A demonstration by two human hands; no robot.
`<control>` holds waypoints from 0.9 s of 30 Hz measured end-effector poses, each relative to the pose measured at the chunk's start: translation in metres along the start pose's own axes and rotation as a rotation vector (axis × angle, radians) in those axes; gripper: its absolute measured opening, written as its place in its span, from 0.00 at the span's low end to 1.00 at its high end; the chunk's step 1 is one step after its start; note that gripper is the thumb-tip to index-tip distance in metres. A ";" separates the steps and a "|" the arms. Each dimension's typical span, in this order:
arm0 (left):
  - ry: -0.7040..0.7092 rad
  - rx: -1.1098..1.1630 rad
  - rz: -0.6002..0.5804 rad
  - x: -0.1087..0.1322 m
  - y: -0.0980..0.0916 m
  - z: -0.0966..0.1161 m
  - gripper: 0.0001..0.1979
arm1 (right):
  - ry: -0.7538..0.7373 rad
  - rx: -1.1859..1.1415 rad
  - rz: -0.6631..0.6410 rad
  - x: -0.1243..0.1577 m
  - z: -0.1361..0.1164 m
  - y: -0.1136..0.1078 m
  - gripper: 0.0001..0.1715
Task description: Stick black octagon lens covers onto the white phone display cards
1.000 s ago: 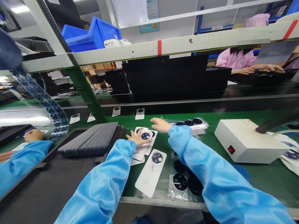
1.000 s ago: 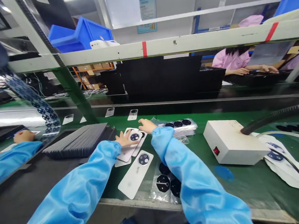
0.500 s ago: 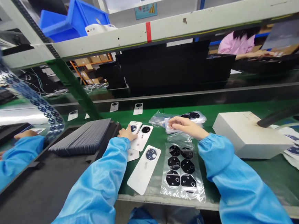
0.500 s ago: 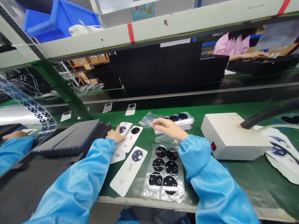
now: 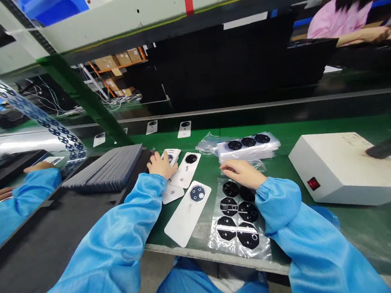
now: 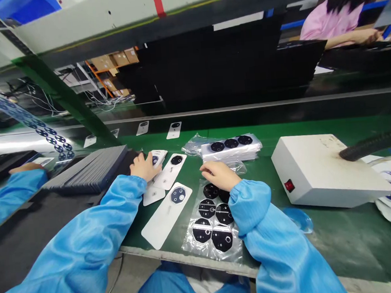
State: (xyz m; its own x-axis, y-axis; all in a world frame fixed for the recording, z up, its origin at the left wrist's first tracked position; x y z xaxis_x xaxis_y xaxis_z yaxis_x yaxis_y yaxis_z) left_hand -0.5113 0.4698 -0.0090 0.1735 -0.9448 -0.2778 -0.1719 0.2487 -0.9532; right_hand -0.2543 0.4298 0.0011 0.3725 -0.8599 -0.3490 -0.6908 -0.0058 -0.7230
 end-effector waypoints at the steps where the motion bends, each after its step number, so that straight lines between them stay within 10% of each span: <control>1: 0.066 0.015 0.025 0.004 -0.003 0.012 0.32 | -0.006 0.015 -0.013 0.000 -0.002 0.002 0.11; 10: 0.376 0.117 0.004 0.048 -0.001 0.077 0.23 | -0.208 0.117 -0.269 0.027 -0.057 0.040 0.17; 17: 0.364 0.167 -0.051 0.054 -0.003 0.079 0.25 | -0.380 0.274 -0.407 0.051 -0.078 0.074 0.24; 27: 0.263 0.242 -0.011 0.047 -0.007 0.081 0.25 | -0.336 0.304 -0.367 0.045 -0.072 0.069 0.17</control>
State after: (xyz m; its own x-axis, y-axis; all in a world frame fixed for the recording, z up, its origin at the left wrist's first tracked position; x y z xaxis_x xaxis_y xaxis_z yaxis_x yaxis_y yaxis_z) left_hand -0.4235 0.4409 -0.0246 -0.0865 -0.9625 -0.2571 0.0692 0.2516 -0.9653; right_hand -0.3297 0.3537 -0.0219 0.7645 -0.6197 -0.1776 -0.2892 -0.0835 -0.9536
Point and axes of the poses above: each hand's wrist, its own x-axis away from the middle knuckle, its own y-axis out of the palm, z = x × y, the point moved 8 cm from there along -x, towards the middle knuckle, and after that the axes turned 14 degrees about z, right-handed, at the moved point
